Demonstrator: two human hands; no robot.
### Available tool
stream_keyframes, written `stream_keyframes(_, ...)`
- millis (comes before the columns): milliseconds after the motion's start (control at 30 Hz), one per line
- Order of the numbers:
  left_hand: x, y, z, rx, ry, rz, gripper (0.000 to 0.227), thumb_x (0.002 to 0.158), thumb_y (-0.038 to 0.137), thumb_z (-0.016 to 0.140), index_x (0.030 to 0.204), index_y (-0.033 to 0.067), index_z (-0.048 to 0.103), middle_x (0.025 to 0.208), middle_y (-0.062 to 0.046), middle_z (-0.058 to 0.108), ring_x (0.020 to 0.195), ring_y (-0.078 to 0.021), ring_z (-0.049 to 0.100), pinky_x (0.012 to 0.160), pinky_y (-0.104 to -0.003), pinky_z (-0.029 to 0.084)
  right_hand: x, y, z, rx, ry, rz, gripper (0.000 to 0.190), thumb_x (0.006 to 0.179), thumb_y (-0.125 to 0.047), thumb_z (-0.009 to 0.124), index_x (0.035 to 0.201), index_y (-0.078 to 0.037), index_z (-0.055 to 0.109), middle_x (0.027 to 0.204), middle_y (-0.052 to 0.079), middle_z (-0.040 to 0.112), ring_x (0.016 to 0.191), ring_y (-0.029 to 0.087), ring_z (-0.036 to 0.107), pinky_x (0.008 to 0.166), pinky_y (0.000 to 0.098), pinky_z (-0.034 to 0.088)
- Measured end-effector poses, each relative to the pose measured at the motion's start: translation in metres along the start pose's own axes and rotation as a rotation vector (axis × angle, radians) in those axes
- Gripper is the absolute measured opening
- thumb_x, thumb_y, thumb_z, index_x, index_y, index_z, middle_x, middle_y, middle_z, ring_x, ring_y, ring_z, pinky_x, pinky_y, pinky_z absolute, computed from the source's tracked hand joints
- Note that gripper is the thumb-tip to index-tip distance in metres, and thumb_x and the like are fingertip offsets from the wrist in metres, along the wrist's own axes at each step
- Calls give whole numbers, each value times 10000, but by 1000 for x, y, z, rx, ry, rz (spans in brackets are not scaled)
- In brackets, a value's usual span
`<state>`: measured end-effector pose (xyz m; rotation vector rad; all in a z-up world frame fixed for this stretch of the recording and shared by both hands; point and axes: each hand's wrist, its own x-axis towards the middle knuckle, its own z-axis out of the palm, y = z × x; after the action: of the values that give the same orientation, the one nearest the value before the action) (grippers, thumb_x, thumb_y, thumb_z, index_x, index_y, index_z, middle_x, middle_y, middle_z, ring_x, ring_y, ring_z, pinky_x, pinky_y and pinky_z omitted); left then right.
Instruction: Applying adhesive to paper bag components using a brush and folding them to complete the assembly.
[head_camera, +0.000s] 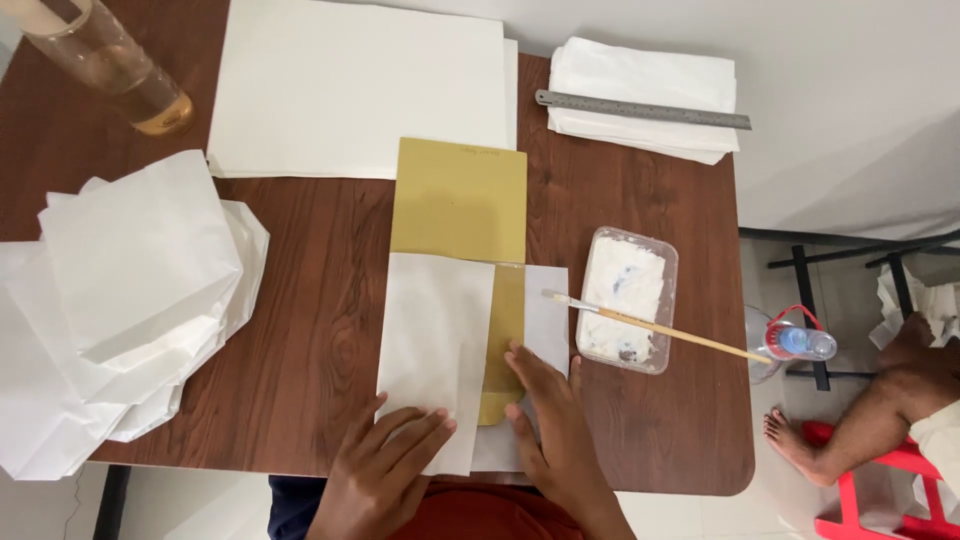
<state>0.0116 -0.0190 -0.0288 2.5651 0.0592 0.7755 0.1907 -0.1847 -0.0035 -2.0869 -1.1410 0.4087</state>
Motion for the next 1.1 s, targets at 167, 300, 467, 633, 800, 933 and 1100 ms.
stream_keyframes(167,1,-6,-2,13,-118,48,409,810,98,692,1218,130,693,1280,-59,671,1148,-277,623,1082,-593,403,-3,8,7,-208,-17,-87,454,1044,-324,475,1491,-263,525,1622,101,419,1459,280,423,1210,662,7)
stream_keyframes(300,13,-6,-9,-40,-210,46,297,923,335,757,1139,142,691,1402,-139,578,1301,-373,541,1147,-651,292,-3,7,9,-277,-12,-97,423,1013,-301,547,1431,-275,610,1622,84,404,1437,279,427,1201,682,19)
stream_keyframes(467,32,-11,-10,-181,-249,95,380,949,449,733,1093,97,720,1408,-165,598,1391,-420,472,1176,-679,238,-2,7,9,-259,-22,-80,482,1034,-358,519,1504,-252,525,1634,88,396,1474,274,392,1214,661,-6)
stream_keyframes(633,41,-19,-5,-215,-267,118,315,996,350,672,1129,68,708,1297,-145,672,1275,-419,571,1128,-625,372,-2,8,9,-231,-33,-60,576,1033,-352,536,1581,-247,390,1666,114,348,1543,327,295,1223,662,-19)
stream_keyframes(800,47,-45,8,-71,-281,188,418,886,-76,583,1279,46,657,1291,-166,663,1119,-374,648,926,-497,548,0,7,11,-263,-41,-59,520,1065,-264,440,1568,-140,395,1655,87,363,1547,322,283,1231,667,-9)
stream_keyframes(933,76,-64,5,22,-346,193,530,979,391,642,1407,83,584,1525,-168,515,1385,-370,497,1170,-512,368,1,7,10,-180,-6,-42,524,1078,-236,408,1572,-71,346,1640,107,401,1544,315,313,1249,646,3)
stream_keyframes(1100,82,-70,10,-83,-459,215,711,983,574,581,1511,107,489,1652,-184,336,1542,-408,261,1246,-543,211,2,5,4,-133,-40,-34,524,1088,-233,387,1589,-93,325,1666,93,374,1568,325,286,1246,648,-7)
